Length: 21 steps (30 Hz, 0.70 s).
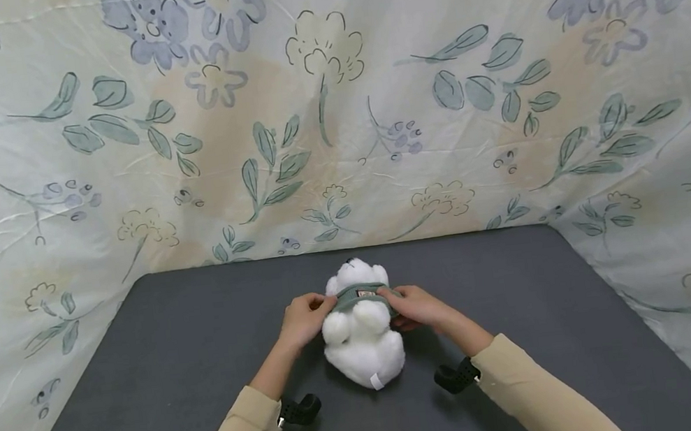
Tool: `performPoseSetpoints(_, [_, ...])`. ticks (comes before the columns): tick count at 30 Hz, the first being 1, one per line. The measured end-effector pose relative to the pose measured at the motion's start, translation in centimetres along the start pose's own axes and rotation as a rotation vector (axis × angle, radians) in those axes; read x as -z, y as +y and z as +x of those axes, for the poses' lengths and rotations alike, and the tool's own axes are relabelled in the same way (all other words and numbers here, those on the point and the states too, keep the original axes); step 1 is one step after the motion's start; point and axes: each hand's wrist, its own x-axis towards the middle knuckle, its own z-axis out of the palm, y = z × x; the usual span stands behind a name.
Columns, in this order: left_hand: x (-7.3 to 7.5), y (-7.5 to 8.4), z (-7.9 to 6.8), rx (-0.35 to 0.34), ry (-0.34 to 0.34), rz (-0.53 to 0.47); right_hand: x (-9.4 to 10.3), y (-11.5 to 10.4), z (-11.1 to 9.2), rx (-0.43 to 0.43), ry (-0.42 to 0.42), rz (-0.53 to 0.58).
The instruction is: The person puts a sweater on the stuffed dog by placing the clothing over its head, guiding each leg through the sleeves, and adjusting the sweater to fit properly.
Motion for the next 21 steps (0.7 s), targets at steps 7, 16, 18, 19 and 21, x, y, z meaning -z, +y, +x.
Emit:
performPoseSetpoints(7, [1.4,1.4,-0.6,-0.273,0.107,0.084,-0.5,-0.3,-0.1,0.011,0.01,-0.037])
performPoseSetpoints(16, [1.9,1.8,-1.4,-0.455,-0.079,0.048,-1.1,-0.8,-0.3,0.04,0.032,-0.09])
performPoseSetpoints(18, [1.9,1.7,-1.5,-0.456,-0.067,0.047,-1.2,-0.8,-0.3,0.052,0.035,-0.098])
performPoseSetpoints(19, [1.9,1.6,-1.5,-0.458,-0.055,0.048,-1.2,-0.8,-0.4,0.062,0.041,-0.106])
performPoseSetpoints(21, [1.9,1.6,-1.6,-0.441,-0.037,0.039,-1.2,-0.7,-0.6,0.088,0.061,-0.113])
